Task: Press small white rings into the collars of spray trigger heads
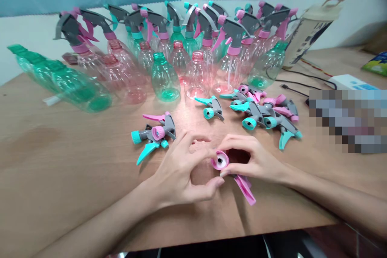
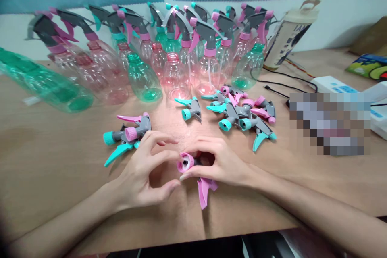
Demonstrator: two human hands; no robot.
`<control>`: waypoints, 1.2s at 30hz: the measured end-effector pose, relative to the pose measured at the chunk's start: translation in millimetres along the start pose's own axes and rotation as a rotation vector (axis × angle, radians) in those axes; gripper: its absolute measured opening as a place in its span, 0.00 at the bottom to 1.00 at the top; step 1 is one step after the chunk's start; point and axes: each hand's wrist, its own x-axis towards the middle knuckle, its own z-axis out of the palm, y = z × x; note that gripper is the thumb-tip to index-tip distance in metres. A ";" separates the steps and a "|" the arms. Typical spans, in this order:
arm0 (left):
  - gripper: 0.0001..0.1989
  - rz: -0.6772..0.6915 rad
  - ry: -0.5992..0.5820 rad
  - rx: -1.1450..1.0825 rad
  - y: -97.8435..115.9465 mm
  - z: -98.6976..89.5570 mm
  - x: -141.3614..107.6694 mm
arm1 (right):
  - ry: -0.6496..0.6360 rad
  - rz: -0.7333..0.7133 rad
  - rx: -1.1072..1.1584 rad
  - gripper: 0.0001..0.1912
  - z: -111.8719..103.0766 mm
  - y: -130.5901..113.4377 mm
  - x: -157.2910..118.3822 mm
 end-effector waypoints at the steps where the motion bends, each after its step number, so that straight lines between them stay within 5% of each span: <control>1: 0.13 -0.006 0.006 -0.003 0.1 0.7 -0.5 | 0.003 -0.003 -0.001 0.13 -0.4 -0.1 0.1; 17: 0.06 0.035 -0.079 -0.084 0.4 0.0 0.3 | -0.030 -0.017 -0.003 0.15 1.8 0.6 -1.6; 28: 0.15 -0.003 0.015 0.022 -0.4 1.4 -0.2 | 0.001 0.052 -0.033 0.15 -1.9 3.5 -2.6; 36: 0.17 -0.036 -0.033 -0.078 4.7 3.3 -3.9 | 0.001 0.017 0.003 0.15 -1.1 2.5 -1.9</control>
